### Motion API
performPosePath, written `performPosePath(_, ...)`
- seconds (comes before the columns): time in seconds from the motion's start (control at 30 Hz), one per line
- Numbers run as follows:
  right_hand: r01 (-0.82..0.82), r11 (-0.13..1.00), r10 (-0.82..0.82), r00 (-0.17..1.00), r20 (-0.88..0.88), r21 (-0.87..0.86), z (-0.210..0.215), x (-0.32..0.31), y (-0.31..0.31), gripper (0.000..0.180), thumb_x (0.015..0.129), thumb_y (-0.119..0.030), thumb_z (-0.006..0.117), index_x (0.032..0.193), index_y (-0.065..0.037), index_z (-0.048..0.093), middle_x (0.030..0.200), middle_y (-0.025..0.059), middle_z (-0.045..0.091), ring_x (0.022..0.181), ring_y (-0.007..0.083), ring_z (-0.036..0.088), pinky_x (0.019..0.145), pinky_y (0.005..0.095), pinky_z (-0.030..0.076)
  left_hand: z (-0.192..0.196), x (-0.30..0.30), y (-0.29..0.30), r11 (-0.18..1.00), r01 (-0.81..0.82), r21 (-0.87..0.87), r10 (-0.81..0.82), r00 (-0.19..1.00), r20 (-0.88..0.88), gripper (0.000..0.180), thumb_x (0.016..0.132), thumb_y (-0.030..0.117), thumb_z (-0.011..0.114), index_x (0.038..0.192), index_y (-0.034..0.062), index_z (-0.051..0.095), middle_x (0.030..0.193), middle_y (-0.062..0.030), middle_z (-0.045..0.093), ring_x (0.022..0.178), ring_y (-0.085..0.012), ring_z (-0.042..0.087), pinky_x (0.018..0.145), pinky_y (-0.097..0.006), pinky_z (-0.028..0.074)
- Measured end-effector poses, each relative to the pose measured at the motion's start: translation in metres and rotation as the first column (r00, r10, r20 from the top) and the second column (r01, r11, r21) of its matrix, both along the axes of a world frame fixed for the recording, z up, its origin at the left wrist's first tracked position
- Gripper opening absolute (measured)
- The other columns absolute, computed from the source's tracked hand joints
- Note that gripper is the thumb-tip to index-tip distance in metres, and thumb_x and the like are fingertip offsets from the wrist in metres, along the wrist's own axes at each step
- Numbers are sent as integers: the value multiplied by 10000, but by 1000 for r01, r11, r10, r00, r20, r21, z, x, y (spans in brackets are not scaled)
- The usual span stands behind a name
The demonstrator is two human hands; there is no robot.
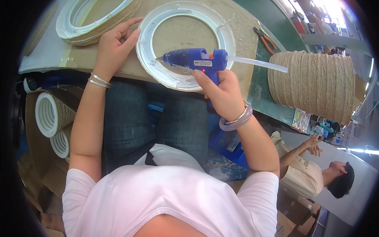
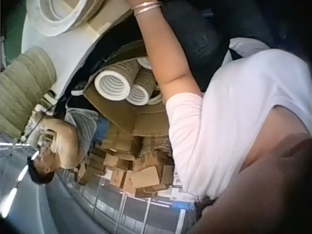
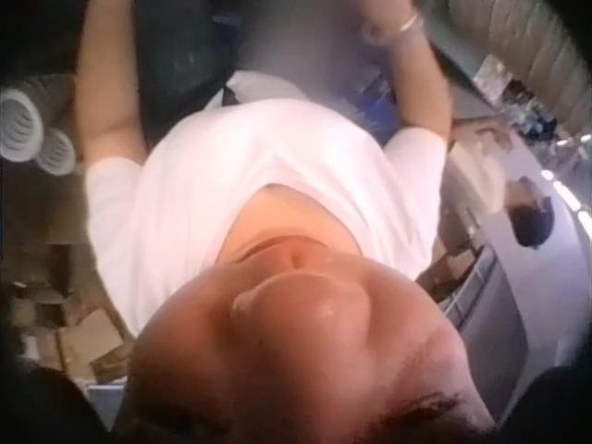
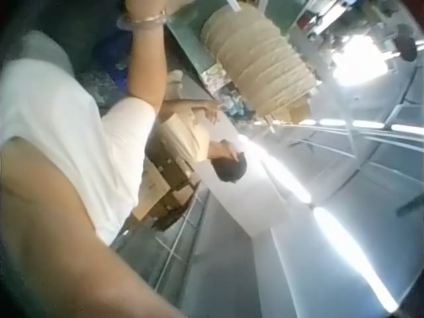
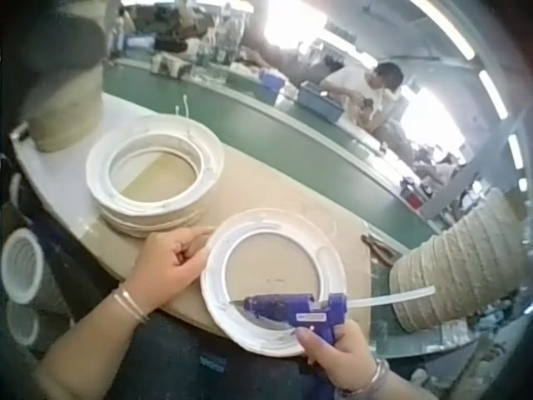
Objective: Assembling circular light fixtures by applying glue with a hot glue gun and stacking them.
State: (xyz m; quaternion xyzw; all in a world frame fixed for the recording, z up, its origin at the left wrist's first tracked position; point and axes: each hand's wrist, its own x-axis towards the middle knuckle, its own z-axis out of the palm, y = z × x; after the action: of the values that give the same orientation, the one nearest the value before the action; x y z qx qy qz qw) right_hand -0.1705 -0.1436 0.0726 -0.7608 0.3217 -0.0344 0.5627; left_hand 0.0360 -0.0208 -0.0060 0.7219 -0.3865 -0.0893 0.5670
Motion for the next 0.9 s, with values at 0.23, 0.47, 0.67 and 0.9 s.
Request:
performPosePath(0.23,-58,990,58,998,-5,-127,5,-3,-5,235,796,-222,514,876,-3,538,680,19,530,531,67,465,475,176,384,9,-4,-4,999,36,-10,-37,999,-23,278,767,133,544,1034,54,553,536,71,340,493,-13,300,447,-164,256)
performPosePath(0.47,94,996,-94,994,52,11,29,-45,-9,221,808,-207,475,895,-10,522,775,90,564,653,105,500,503,199,443,5,0,-3,999,38,-16,-38,999,16,280,773,128,539,1041,47,549,545,71,268,494,-23,256,446,-173,215)
performPosePath(0.67,160,987,-161,985,63,25,17,-72,0,177,813,-162,473,895,-9,506,717,55,538,629,107,507,571,212,407,3,0,-4,998,46,-33,-47,998,-30,292,780,130,535,1059,45,538,556,80,272,504,-18,260,456,-168,214)
performPosePath(0.9,147,989,-147,987,58,14,9,-70,0,169,802,-167,503,858,-9,525,681,25,520,604,85,485,538,191,370,2,1,-4,998,52,-29,-53,998,-44,299,784,141,532,1066,43,533,560,85,283,507,-14,263,457,-164,215)
